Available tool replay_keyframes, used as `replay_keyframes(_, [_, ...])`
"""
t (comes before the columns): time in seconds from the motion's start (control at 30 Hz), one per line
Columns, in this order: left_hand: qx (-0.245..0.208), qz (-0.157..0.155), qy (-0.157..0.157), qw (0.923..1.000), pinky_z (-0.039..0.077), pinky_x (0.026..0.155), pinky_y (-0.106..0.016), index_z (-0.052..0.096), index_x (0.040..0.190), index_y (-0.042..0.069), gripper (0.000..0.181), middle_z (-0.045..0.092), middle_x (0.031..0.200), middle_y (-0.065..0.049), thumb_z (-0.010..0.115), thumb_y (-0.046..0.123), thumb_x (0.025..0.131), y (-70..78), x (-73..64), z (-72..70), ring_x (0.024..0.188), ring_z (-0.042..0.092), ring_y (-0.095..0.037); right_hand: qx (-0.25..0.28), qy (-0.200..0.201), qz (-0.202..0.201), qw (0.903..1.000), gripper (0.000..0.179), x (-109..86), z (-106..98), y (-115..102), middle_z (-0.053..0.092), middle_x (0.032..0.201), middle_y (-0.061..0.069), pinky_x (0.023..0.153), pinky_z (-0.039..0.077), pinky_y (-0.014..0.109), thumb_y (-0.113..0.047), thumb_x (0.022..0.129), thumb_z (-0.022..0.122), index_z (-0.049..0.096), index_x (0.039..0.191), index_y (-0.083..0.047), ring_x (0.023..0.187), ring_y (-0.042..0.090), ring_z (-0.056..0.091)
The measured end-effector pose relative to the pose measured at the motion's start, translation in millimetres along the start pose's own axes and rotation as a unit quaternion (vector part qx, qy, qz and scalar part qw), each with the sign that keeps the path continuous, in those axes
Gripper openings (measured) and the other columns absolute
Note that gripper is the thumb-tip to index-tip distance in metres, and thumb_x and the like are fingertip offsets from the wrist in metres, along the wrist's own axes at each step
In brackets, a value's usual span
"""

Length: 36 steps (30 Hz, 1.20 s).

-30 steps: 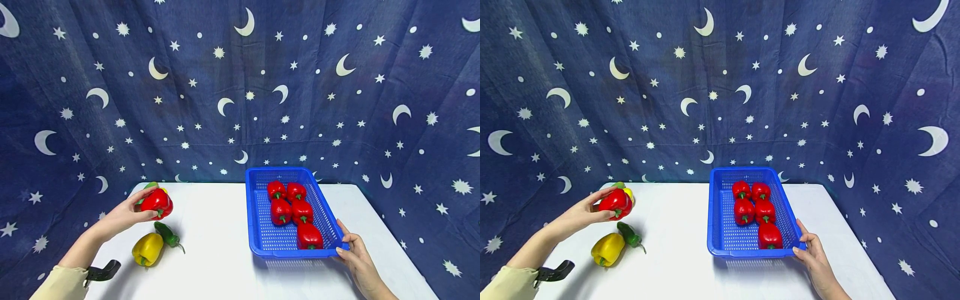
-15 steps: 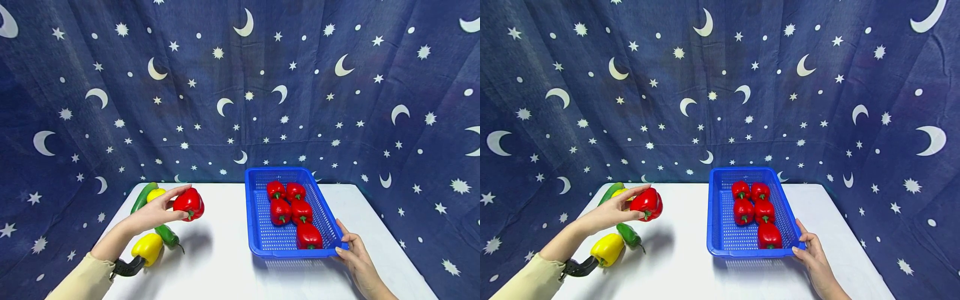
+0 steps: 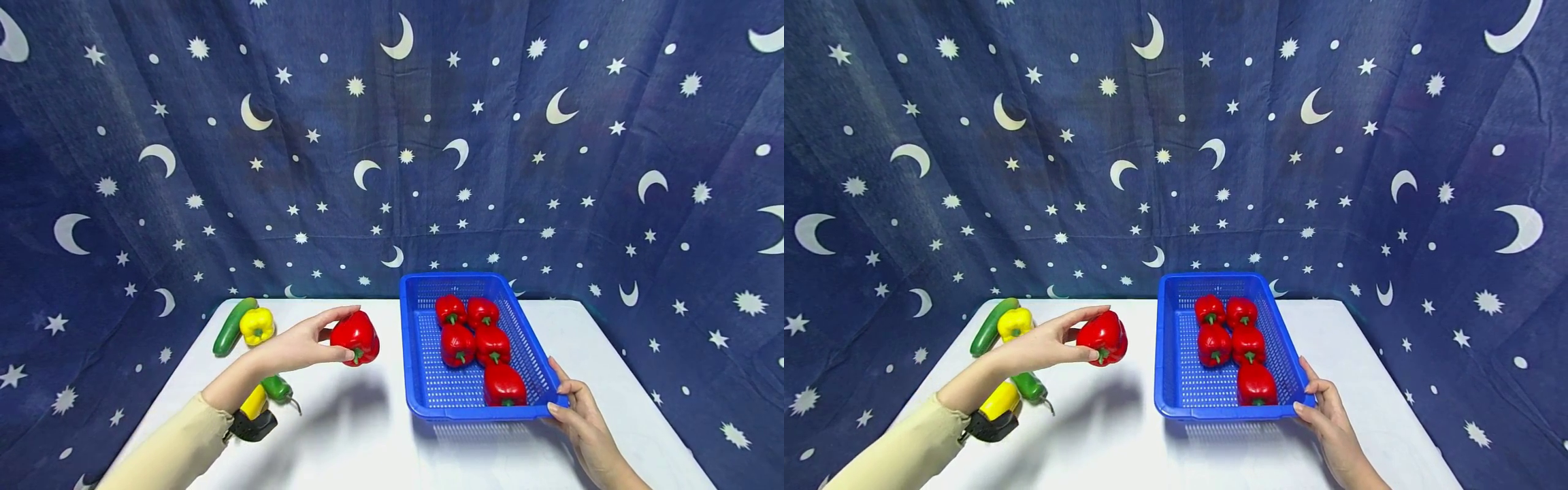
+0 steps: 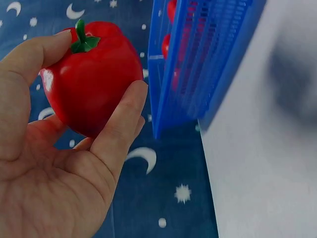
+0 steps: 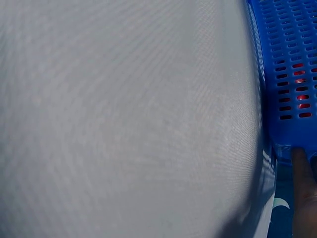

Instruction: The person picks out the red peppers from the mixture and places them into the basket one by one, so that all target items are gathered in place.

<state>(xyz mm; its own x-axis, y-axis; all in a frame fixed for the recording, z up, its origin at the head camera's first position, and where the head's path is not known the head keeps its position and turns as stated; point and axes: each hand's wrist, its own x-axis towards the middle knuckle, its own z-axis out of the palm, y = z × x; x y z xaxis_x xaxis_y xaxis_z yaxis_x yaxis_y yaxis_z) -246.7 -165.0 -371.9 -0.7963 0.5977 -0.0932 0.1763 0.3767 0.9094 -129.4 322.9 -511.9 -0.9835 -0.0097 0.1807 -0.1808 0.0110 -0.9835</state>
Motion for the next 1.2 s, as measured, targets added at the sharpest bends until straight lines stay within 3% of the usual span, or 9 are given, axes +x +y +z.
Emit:
replay_keyframes(0.3, [-0.01, 0.028, -0.049, 0.9984, 0.058, 0.09, -0.041, 0.04, 0.156, 0.035, 0.081, 0.051, 0.143, -0.003, 0.082, 0.027, 0.088, 19.3, 33.9, 30.7, 0.124, 0.056, -0.029, 0.002, 0.0, -0.005, 1.0, 0.017, 0.5, 1, 0, 0.013, 0.171, 0.002, 0.092, 0.051, 0.024, -0.003, 0.105, 0.047, 0.036, 0.115, -0.011, 0.13, -0.004, 0.045])
replay_keyframes(0.47, [-0.006, 0.037, -0.084, 0.9958, 0.058, 0.09, -0.038, 0.04, 0.155, 0.043, 0.082, 0.046, 0.148, 0.003, 0.083, 0.028, 0.087, 28.4, 51.2, 46.6, 0.126, 0.056, -0.025, 0.008, -0.001, -0.013, 0.9999, 0.017, 1.2, 1, 0, 0.013, 0.171, 0.003, 0.091, 0.052, 0.024, -0.001, 0.104, 0.047, 0.036, 0.115, -0.009, 0.129, -0.004, 0.047])
replay_keyframes(0.83, [0.091, 0.044, -0.11, 0.9888, 0.055, 0.091, -0.029, 0.044, 0.153, 0.042, 0.079, 0.044, 0.149, 0.004, 0.084, 0.038, 0.085, 36.8, 88.2, 81.4, 0.121, 0.057, -0.015, 0.007, 0.003, -0.008, 0.9999, 0.017, 0.4, 2, 1, 0.012, 0.171, 0.004, 0.091, 0.051, 0.024, -0.002, 0.105, 0.047, 0.036, 0.115, -0.009, 0.13, -0.005, 0.045])
replay_keyframes(1.2, [0.166, 0.017, -0.13, 0.9774, 0.05, 0.098, -0.031, 0.045, 0.153, 0.025, 0.081, 0.052, 0.139, 0.001, 0.086, 0.035, 0.084, 34.8, 113.0, 107.8, 0.12, 0.055, -0.014, 0.007, 0.004, -0.008, 0.9999, 0.017, -0.2, 1, 1, 0.011, 0.171, 0.005, 0.092, 0.051, 0.024, -0.002, 0.104, 0.047, 0.035, 0.115, -0.009, 0.13, -0.004, 0.045])
